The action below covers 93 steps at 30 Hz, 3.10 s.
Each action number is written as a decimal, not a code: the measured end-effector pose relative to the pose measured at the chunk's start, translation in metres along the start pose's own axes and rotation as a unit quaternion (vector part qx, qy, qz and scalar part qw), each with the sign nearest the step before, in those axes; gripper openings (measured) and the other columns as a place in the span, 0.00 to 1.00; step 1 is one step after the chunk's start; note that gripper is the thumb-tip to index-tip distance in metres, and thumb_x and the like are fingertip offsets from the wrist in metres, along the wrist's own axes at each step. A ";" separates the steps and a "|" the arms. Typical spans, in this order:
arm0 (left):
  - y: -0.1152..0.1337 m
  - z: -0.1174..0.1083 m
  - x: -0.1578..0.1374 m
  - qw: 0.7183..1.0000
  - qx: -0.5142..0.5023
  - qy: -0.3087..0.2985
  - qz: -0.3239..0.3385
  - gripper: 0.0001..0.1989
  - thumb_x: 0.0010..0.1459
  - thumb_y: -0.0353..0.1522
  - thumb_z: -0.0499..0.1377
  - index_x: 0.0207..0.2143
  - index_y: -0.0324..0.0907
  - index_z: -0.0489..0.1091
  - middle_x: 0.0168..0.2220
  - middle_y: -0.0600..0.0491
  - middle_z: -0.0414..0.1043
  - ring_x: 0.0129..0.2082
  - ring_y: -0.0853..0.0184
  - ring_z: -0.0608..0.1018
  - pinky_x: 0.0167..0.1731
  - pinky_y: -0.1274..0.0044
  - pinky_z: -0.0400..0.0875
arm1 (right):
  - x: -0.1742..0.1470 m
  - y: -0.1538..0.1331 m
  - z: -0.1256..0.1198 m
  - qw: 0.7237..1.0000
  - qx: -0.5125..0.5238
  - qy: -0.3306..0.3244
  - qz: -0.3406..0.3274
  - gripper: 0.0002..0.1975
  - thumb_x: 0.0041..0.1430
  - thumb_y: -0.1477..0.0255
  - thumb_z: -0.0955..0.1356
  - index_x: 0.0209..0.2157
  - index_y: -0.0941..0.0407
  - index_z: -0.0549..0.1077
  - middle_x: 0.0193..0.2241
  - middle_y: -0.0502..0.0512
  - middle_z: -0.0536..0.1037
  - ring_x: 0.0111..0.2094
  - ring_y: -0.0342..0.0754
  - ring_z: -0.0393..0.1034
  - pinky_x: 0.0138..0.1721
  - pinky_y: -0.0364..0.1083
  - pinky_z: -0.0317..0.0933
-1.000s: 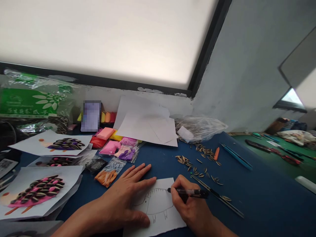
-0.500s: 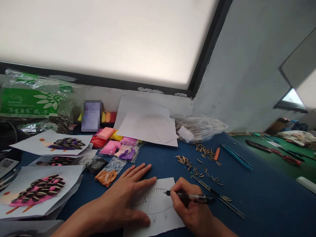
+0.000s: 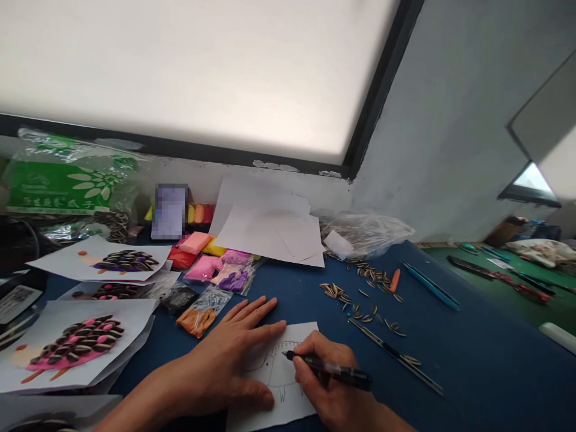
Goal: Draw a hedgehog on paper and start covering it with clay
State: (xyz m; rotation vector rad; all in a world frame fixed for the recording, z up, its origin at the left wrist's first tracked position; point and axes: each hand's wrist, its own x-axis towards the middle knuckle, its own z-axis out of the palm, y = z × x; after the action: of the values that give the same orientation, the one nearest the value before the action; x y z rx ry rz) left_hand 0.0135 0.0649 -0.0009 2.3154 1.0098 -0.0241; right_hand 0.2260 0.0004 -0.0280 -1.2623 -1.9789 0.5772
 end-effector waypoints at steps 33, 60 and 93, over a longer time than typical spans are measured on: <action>0.000 -0.002 -0.001 1.000 -0.010 0.000 0.008 0.46 0.48 0.47 0.70 0.66 0.53 0.56 0.71 0.50 0.36 0.69 0.45 0.42 0.64 0.49 0.43 | -0.001 0.002 0.001 1.000 -0.024 -0.017 -0.009 0.05 0.62 0.73 0.63 0.33 0.55 0.70 0.24 0.50 0.74 0.24 0.45 0.70 0.28 0.41 0.62; -0.001 0.000 0.001 1.000 -0.016 -0.001 0.003 0.48 0.46 0.46 0.72 0.66 0.53 0.55 0.71 0.50 0.35 0.70 0.48 0.42 0.64 0.52 0.41 | 0.001 0.000 -0.001 1.000 -0.019 -0.016 0.013 0.08 0.63 0.72 0.61 0.30 0.56 0.69 0.21 0.49 0.71 0.21 0.44 0.66 0.24 0.41 0.57; 0.003 -0.004 -0.001 1.000 -0.017 -0.007 -0.013 0.47 0.47 0.44 0.72 0.66 0.53 0.56 0.71 0.50 0.35 0.70 0.48 0.42 0.64 0.52 0.42 | 0.002 0.002 -0.008 0.999 -0.029 0.017 0.021 0.09 0.63 0.72 0.61 0.28 0.55 0.68 0.20 0.48 0.70 0.20 0.43 0.64 0.23 0.41 0.58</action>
State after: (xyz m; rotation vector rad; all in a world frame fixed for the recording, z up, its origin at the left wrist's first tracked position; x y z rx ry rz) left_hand 0.0138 0.0647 0.0038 2.2684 1.0261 -0.0321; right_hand 0.2329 0.0029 -0.0230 -1.3437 -1.9566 0.5188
